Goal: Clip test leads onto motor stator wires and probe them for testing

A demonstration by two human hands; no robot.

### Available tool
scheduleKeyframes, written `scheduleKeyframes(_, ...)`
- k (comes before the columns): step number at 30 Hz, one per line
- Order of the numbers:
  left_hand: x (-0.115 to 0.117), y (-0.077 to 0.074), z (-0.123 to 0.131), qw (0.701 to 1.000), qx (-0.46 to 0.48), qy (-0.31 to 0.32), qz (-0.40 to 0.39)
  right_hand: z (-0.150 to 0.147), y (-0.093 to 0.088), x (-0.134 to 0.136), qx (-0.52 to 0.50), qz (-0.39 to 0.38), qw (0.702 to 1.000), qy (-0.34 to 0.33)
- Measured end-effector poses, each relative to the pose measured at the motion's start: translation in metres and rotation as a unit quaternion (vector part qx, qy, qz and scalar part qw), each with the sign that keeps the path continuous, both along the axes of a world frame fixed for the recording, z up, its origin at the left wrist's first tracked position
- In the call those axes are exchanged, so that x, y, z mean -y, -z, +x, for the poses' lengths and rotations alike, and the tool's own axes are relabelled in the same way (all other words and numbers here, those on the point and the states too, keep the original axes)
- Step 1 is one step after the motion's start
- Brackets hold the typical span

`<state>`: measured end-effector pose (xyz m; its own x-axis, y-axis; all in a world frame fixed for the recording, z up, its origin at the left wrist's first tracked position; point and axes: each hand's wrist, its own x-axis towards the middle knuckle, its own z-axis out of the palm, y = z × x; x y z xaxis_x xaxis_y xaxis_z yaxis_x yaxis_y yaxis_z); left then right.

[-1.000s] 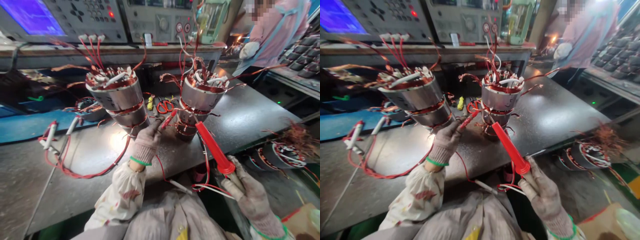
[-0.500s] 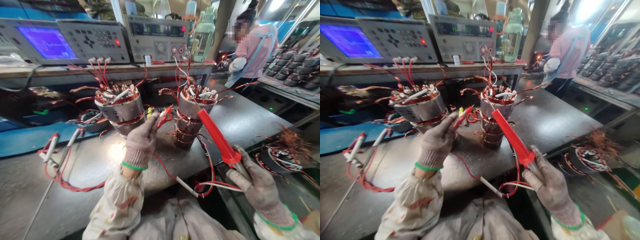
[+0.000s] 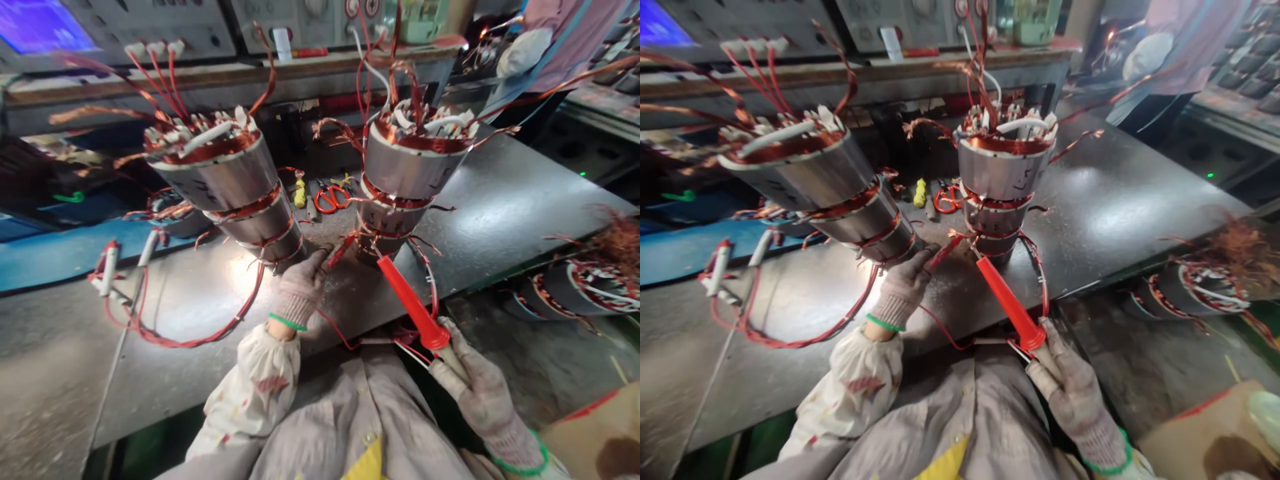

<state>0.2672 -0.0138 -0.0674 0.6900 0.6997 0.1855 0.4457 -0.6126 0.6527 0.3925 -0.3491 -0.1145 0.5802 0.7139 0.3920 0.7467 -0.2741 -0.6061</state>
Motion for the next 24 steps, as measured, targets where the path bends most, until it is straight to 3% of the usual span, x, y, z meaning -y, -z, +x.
scheduleKeyframes(2, 0.004, 0.007, -0.001, 0.999, -0.015, 0.024, -0.018, -0.005, 0.009, 0.005, -0.015, -0.012, 1.0, 0.007)
scheduleKeyframes(5, 0.009, 0.016, -0.002, 0.997, -0.066, -0.012, -0.024, -0.009, 0.022, 0.007, -0.022, -0.02, 0.999, 0.013)
scheduleKeyframes(8, 0.012, 0.023, 0.003, 0.994, -0.092, -0.035, -0.043, -0.009, 0.033, -0.004, -0.025, -0.026, 0.999, -0.001)
scheduleKeyframes(12, 0.016, 0.03, 0.006, 0.993, -0.09, -0.012, -0.073, -0.008, 0.042, -0.017, -0.033, -0.057, 0.997, -0.028)
scheduleKeyframes(17, 0.019, 0.024, 0.001, 0.987, -0.121, -0.064, -0.086, 0.001, 0.043, -0.019, -0.035, -0.008, 0.999, 0.003)
scheduleKeyframes(21, 0.02, 0.013, 0.005, 0.99, -0.101, -0.024, -0.099, 0.007, 0.038, -0.019, -0.06, -0.009, 0.998, 0.031)
scheduleKeyframes(24, 0.041, 0.01, 0.002, 0.99, -0.093, -0.031, -0.104, -0.008, 0.033, -0.01, -0.111, 0.005, 0.991, 0.073)
